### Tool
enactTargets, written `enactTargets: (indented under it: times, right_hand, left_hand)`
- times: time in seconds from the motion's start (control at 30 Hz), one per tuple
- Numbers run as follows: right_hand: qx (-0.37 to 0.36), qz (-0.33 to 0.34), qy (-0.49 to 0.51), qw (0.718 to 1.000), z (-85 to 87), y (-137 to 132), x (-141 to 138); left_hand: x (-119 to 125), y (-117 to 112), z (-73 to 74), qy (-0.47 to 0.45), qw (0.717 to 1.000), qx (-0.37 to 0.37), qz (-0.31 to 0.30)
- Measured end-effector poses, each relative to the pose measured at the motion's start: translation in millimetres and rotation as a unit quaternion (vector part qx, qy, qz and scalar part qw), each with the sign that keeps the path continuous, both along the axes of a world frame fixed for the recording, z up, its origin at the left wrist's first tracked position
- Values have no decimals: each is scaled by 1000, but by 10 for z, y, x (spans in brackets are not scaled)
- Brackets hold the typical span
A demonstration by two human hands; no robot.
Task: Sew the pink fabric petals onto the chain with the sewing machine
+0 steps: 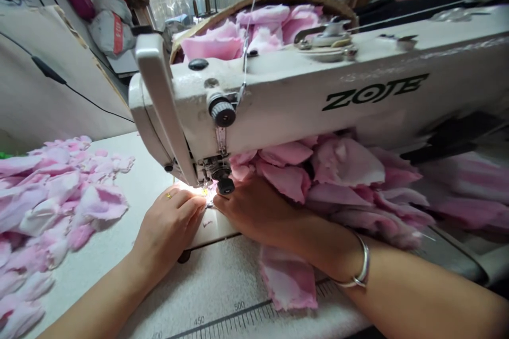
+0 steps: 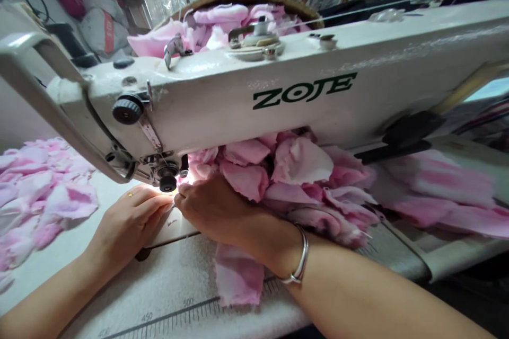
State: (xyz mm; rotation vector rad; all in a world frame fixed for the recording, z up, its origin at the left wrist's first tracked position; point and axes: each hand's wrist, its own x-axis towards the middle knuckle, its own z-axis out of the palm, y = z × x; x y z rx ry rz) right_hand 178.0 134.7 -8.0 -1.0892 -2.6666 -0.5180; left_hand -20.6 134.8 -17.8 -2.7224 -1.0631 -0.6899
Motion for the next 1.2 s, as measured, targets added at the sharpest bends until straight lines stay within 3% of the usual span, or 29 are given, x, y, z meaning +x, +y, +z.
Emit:
enactTargets:
  times: [0.1, 0.27, 0.5, 1.2]
  right_hand:
    - [-26, 1, 13, 1000, 44, 13, 20]
    - [-141, -9, 53, 988, 104, 65, 86]
    - [-172, -31, 88, 981, 89, 79, 85]
    - [-88, -71, 28, 993, -2, 71, -6]
  left_hand:
    - [33, -44, 1, 27, 1000, 1, 13]
    - [9, -90, -1, 69, 998, -10, 3]
    - [-50, -92, -13, 82, 996, -46, -2]
    - [23, -153, -13, 106, 992, -69, 21]
